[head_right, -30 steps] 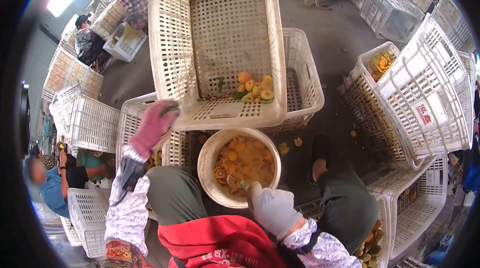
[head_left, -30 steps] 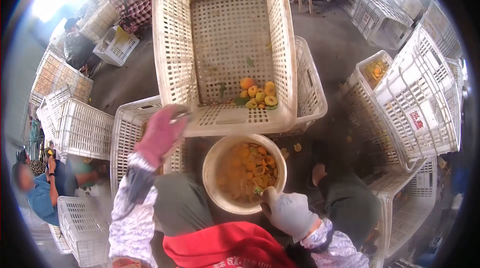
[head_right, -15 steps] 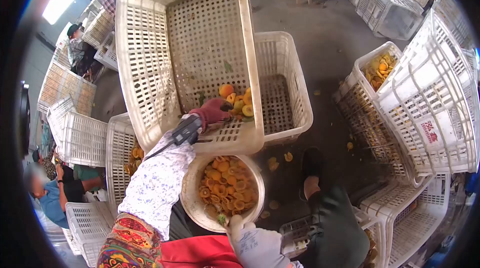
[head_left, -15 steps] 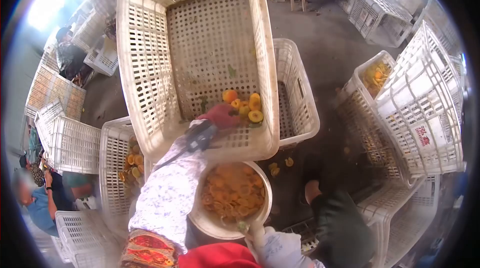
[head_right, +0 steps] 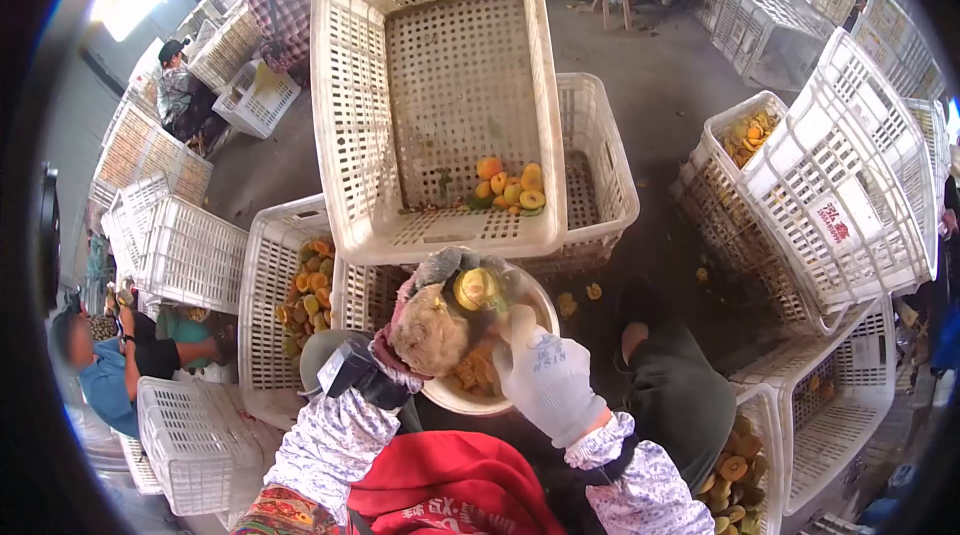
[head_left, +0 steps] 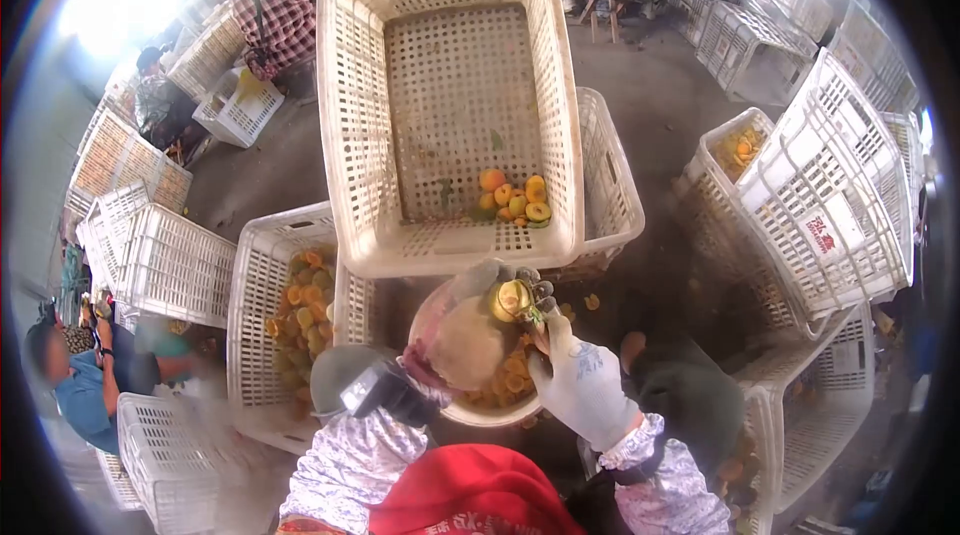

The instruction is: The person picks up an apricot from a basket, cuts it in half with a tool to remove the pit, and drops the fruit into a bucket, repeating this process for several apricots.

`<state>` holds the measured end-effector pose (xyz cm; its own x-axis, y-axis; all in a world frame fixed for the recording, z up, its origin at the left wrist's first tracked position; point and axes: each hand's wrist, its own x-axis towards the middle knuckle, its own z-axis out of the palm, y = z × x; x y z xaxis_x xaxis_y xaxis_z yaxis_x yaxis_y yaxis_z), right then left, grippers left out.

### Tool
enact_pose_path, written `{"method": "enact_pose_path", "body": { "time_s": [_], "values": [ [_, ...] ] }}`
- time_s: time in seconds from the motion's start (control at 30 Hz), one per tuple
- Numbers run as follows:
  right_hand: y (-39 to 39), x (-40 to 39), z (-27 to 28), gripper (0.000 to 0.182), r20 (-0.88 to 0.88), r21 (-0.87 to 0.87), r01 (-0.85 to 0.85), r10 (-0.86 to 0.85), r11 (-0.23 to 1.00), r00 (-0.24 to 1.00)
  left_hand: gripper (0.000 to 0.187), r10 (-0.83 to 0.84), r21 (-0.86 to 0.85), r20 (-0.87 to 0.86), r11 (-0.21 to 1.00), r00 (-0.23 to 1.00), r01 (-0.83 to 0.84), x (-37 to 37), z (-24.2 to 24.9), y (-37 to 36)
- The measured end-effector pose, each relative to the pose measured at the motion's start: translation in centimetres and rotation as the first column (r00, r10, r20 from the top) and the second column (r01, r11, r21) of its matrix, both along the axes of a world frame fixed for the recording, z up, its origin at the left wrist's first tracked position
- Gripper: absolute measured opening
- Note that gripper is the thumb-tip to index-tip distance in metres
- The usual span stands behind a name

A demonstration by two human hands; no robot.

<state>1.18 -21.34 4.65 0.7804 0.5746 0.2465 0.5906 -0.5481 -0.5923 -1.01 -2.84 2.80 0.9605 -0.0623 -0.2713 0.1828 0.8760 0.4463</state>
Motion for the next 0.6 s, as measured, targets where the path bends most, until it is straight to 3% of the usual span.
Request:
{"method": "enact_pose_path", "body": {
  "time_s": [0.07, 0.1, 0.13, 0.2, 0.23, 0.27, 0.3, 0.33, 0.37, 0.4, 0.43, 0.5, 0.53, 0.6],
  "values": [
    [0.2, -0.3, -0.3, 0.023, -0.094, -0.059, -0.042, 0.036, 0.997, 0.995, 0.031, -0.075, -0.235, -0.020, 0.970, 0.997, 0.069, -0.1, -0.7, -0.2],
    [0.4, -0.3, -0.2, 0.023, -0.094, -0.063, -0.042, 0.036, 0.997, 0.995, 0.039, -0.157, -0.306, 0.099, 0.935, 0.983, 0.180, 0.2, 1.7, -0.9],
    [0.5, -0.4, 0.0, 0.023, -0.084, -0.087, -0.036, 0.029, 0.996, 0.996, 0.039, -0.157, -0.309, 0.099, 0.934, 0.983, 0.180, 0.3, 1.5, -1.0],
    [0.8, -0.3, -0.1, 0.023, -0.078, -0.113, -0.028, 0.019, 0.993, 0.997, 0.038, 0.026, -0.054, 0.074, 0.998, 0.997, -0.022, 0.6, 1.3, -1.3],
    [0.8, -0.2, -0.2, 0.022, -0.084, -0.133, -0.035, 0.024, 0.990, 0.996, 0.038, 0.025, -0.058, 0.070, 0.998, 0.997, -0.021, 0.6, 1.4, -1.5],
    [0.9, -0.2, -0.3, 0.021, -0.093, -0.155, -0.043, 0.029, 0.987, 0.995, 0.036, -0.004, 0.407, 0.076, 0.913, 0.997, -0.027, 0.7, 1.8, -1.7],
    [0.9, -0.2, -0.4, 0.021, -0.099, -0.161, -0.045, 0.030, 0.986, 0.995, 0.035, -0.034, 0.780, 0.068, 0.625, 0.997, -0.032, 0.7, 2.0, -1.9],
    [1.1, -0.2, -0.5, 0.021, -0.122, -0.164, -0.029, 0.009, 0.986, 0.992, 0.035, -0.034, 0.777, 0.064, 0.629, 0.997, -0.028, 0.7, 1.6, -1.7],
    [1.1, -0.2, -0.6, 0.020, -0.145, -0.167, -0.011, -0.013, 0.986, 0.989, 0.034, -0.009, 0.442, 0.050, 0.897, 0.999, -0.014, 0.7, 1.2, -1.2],
    [1.1, -0.2, -0.7, 0.020, -0.150, -0.172, -0.012, -0.014, 0.985, 0.989, 0.033, 0.010, 0.024, 0.027, 1.000, 1.000, -0.010, 0.6, 0.9, -1.0],
    [1.2, -0.3, -1.0, 0.020, -0.137, -0.174, -0.015, -0.009, 0.985, 0.991, 0.034, 0.021, -0.011, 0.026, 1.000, 0.999, -0.020, 0.5, 0.6, -1.0],
    [1.3, -0.5, -1.4, 0.020, -0.129, -0.176, -0.021, -0.002, 0.984, 0.992, 0.035, 0.014, 0.243, 0.068, 0.970, 0.998, -0.030, 0.2, 0.0, -0.9],
    [1.3, -0.7, -1.7, 0.027, -0.158, -0.164, -0.013, -0.013, 0.986, 0.987, 0.036, -0.004, 0.443, 0.107, 0.896, 0.994, -0.044, -0.1, -0.1, -1.0],
    [1.5, -0.9, -2.3, 0.035, -0.191, -0.152, -0.010, -0.020, 0.988, 0.981, 0.039, -0.068, 0.800, 0.186, 0.590, 0.980, -0.111, -0.3, -0.2, -0.9]
  ]
}}
